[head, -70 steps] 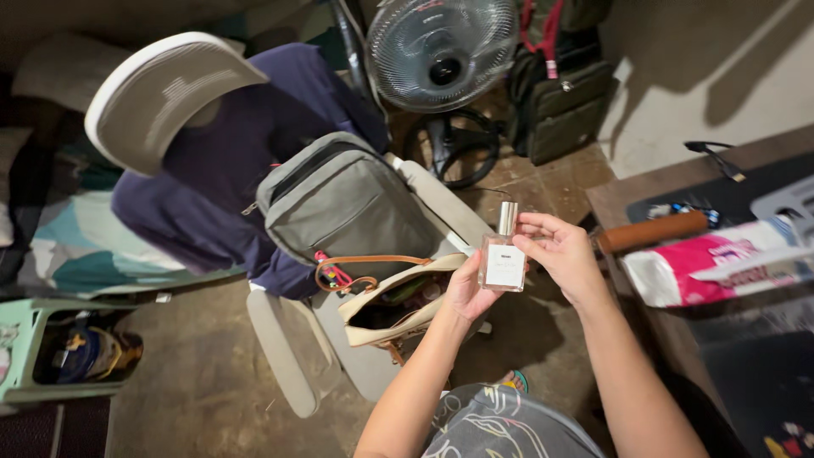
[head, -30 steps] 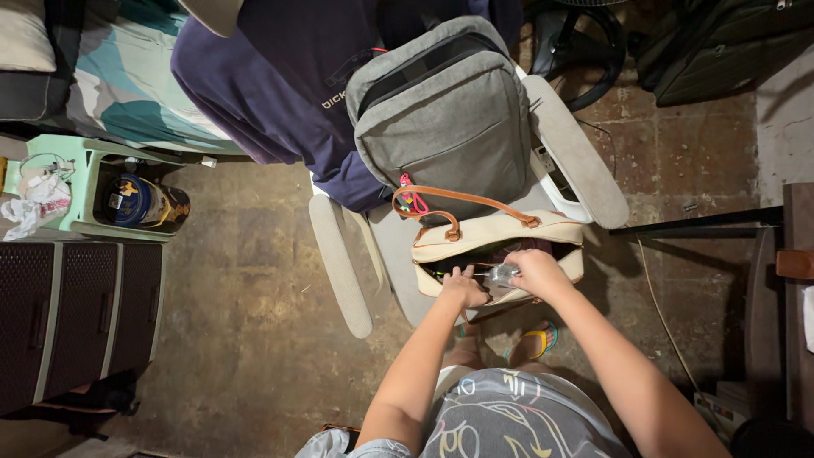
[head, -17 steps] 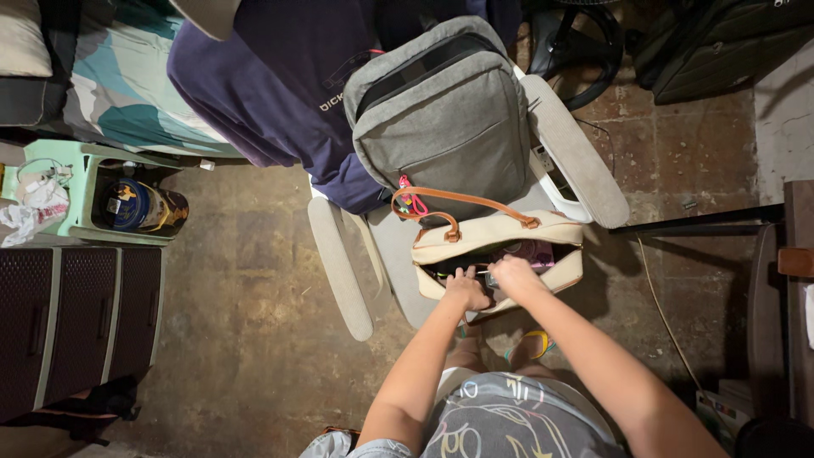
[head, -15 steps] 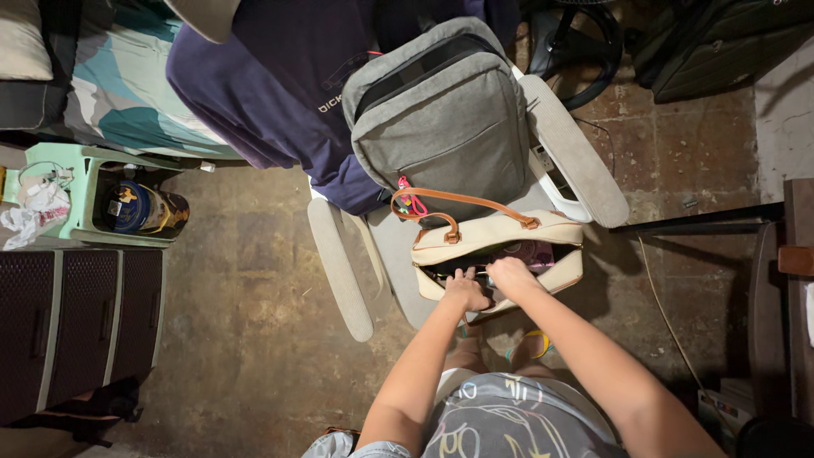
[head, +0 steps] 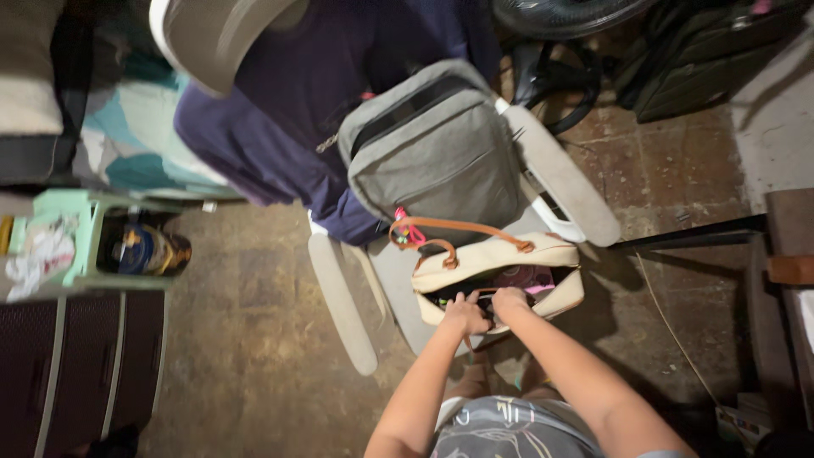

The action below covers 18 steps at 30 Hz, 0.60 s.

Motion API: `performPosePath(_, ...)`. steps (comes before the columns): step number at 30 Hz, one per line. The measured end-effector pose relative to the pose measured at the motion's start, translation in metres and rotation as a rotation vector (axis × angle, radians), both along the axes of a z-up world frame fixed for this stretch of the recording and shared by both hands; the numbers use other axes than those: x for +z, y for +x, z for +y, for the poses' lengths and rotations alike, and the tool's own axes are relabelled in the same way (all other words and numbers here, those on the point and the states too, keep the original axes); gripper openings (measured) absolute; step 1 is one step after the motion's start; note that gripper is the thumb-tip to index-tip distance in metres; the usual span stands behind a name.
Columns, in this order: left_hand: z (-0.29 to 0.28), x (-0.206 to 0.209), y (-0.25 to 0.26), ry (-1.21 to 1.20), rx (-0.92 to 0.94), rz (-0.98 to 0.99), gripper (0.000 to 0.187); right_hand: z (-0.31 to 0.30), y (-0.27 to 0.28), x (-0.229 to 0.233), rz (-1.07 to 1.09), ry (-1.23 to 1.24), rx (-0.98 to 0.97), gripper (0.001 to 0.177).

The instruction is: The person packs a beige handbag resting on a chair in a bedroom. They pick up a green box, a pink makeup palette, a small tube, a wallet, sunglasses in a case, and other small items from a cluttered desk and place them into the handbag, arranging items inside it.

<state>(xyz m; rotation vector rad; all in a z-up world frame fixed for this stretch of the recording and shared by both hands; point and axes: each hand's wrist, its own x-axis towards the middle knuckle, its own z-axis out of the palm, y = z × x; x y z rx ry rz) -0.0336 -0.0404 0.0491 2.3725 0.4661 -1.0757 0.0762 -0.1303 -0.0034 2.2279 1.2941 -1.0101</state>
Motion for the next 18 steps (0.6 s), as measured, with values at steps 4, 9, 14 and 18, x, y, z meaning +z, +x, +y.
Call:
performPosePath(4,0.005,-0.005,0.004,0.003,-0.03,-0.016,0.053,0.005,0.006,0.027,0.03,0.011,-0.108,0.028)
performPosePath(9,0.014,0.032,0.051,0.032,-0.084,-0.283,0.031,-0.025,0.037,0.119,0.202,0.505,-0.423,0.025)
performPosePath(14,-0.041,0.134,0.116,-0.38,0.094,-0.861,0.011,-0.142,0.066,0.21,0.283,1.247,-0.811,0.035)
performPosePath(18,-0.127,0.191,0.161,-0.619,-0.098,-0.924,0.008,-0.26,0.069,0.236,0.168,1.336,-1.207,0.033)
